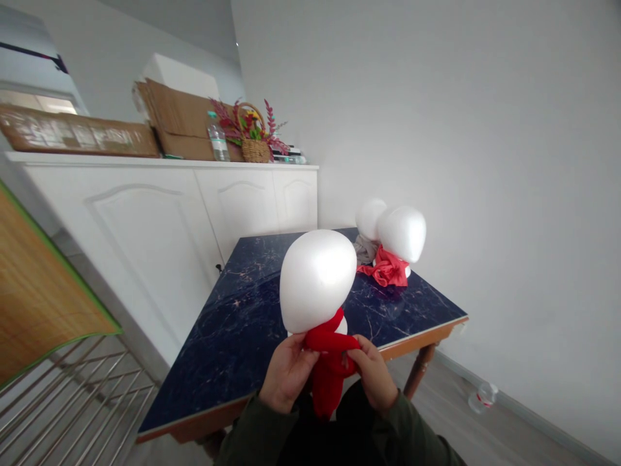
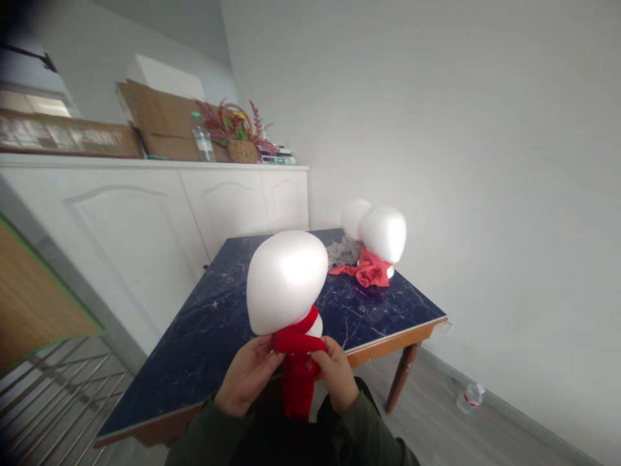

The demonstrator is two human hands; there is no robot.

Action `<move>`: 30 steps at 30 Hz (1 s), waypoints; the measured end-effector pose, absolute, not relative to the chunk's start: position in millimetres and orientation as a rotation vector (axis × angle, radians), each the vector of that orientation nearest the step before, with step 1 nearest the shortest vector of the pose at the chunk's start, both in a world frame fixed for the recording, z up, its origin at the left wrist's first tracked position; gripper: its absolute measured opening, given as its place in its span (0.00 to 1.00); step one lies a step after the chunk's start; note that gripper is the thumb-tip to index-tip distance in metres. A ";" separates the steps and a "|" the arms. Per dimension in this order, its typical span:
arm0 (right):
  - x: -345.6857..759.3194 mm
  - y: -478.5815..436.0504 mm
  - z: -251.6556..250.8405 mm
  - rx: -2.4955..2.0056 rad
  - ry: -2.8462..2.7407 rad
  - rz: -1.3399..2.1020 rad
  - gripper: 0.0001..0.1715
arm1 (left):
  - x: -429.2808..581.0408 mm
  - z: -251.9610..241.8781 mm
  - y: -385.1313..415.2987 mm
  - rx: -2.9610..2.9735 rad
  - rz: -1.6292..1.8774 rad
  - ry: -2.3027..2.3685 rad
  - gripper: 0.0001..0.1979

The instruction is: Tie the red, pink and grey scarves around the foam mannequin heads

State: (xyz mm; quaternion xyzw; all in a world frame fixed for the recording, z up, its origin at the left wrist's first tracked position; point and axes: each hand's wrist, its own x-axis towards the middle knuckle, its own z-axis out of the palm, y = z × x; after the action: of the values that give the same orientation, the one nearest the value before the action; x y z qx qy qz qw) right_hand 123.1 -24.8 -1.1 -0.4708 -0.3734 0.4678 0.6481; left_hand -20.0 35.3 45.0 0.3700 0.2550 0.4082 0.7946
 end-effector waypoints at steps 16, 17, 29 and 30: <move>184.1 -61.0 36.6 -1.939 -1.694 0.283 0.09 | -16.0 35.9 35.5 0.269 0.769 0.414 0.25; 187.0 -60.1 37.4 -1.973 -1.679 0.152 0.11 | -15.4 35.5 34.6 0.280 0.772 0.416 0.25; 174.3 18.9 -37.0 -1.533 -1.365 0.189 0.35 | -54.0 -2.6 52.0 1.197 1.129 1.054 0.21; 167.8 22.8 -34.6 -1.469 -1.370 0.273 0.35 | -54.1 -2.8 58.1 1.230 1.193 1.050 0.25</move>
State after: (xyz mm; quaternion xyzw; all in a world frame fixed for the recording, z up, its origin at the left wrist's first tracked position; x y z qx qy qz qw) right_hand 167.8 22.8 -34.6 -0.6151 -0.5737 0.1143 0.5286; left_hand -54.1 58.1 -2.8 0.5167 0.4410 0.5009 0.5363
